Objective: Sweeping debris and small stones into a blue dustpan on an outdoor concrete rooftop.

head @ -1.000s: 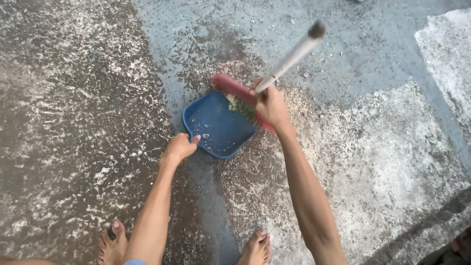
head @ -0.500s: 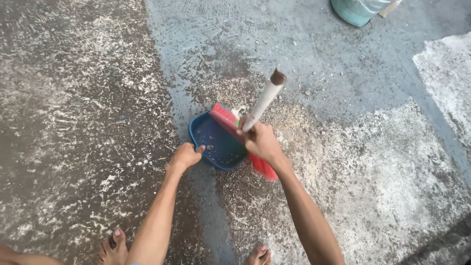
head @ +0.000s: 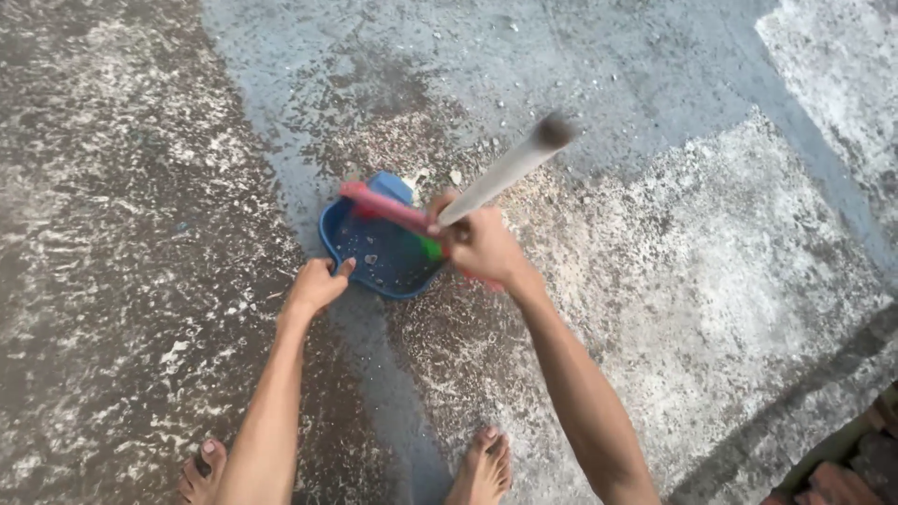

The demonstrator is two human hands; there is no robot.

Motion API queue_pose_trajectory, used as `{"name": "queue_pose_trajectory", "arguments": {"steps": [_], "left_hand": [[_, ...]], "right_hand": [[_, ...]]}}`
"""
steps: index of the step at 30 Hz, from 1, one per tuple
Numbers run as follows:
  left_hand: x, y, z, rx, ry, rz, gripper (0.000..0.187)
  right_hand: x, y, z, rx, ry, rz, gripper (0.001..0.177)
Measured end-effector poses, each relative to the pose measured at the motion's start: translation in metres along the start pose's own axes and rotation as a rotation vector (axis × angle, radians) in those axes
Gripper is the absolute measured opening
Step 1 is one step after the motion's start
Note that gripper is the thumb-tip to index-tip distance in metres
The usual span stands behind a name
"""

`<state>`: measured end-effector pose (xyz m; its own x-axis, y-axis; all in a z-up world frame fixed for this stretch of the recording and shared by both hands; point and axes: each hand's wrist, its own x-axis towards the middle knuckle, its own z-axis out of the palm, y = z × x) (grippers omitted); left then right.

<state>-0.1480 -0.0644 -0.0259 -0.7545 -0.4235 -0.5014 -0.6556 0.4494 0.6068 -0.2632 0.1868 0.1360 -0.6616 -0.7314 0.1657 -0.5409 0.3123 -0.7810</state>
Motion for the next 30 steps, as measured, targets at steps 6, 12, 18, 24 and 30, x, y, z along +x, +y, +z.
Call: {"name": "queue_pose_trajectory", "arguments": {"steps": [6,12,18,24,30], "left_hand": [[-0.030,0.057,0.011,-0.013,-0.055,-0.048,0.048],[-0.015,0.061,0.087,-0.003,-0.066,0.179,0.052],[-0.041,0.094,0.121,0.022,-0.037,0.118,0.045],[-0.039,0.092,0.127,0.048,0.000,0.164,0.044],[-0.044,0.099,0.118,0.017,-0.088,0.074,0.046]], "right_hand": [[-0.022,0.074,-0.093,0.031,0.427,-0.122,0.014],[-0.086,0.147,-0.136,-0.177,0.688,0.173,0.019],[-0.088,0.102,-0.119,-0.193,0.531,0.525,0.016],[-0.100,0.122,-0.148,-0.166,0.563,0.216,0.012],[-0.080,0.098,-0.110,-0.182,0.458,0.577,0.014]]}}
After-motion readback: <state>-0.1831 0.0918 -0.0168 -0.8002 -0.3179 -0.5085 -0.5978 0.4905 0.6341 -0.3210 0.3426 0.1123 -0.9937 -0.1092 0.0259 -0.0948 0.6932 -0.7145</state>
